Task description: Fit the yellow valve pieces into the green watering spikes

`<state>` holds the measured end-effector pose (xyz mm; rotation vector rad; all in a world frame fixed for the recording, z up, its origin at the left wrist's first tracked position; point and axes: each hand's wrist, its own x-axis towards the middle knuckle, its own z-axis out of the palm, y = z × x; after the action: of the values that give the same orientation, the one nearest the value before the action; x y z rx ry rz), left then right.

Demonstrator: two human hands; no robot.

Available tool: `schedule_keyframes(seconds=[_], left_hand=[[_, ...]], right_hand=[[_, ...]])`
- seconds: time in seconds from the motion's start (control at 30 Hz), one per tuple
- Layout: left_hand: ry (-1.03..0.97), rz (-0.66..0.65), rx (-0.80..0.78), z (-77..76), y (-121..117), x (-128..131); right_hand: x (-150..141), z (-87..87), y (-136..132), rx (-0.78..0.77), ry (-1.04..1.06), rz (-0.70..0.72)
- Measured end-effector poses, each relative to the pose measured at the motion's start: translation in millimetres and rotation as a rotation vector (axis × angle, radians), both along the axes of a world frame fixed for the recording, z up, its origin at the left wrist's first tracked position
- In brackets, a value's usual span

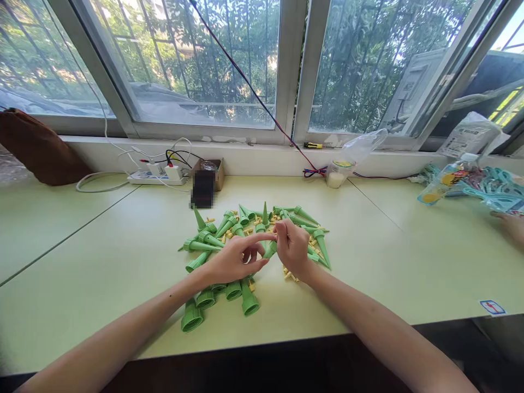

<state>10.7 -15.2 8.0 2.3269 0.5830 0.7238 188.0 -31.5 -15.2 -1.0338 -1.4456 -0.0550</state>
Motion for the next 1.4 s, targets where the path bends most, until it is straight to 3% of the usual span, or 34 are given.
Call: schedule_keyframes(seconds=[0.13, 0.33, 0.63, 0.97, 1.4], left_hand=[[-0.008, 0.079, -0.006, -1.0, 2, 1], [-0.051, 0.294, 0.027, -2.5, 7, 2], [-0.220, 0.568, 0.068, -1.2, 15, -1], [-0.312, 0.557, 0.089, 2.0, 8, 1], [-0.297, 0.539, 0.084, -1.9, 9, 2]], right_hand=[[1, 2.9, 2, -0.018, 0.019, 0.037], [0, 10.5, 4, -0.206, 0.069, 0.071], [5, 4.6, 15, -0.414, -0.292, 0.106], [8, 2.9, 14, -0.547, -0.507, 0.005], [9, 2.1, 13, -0.651, -0.590, 0.025]])
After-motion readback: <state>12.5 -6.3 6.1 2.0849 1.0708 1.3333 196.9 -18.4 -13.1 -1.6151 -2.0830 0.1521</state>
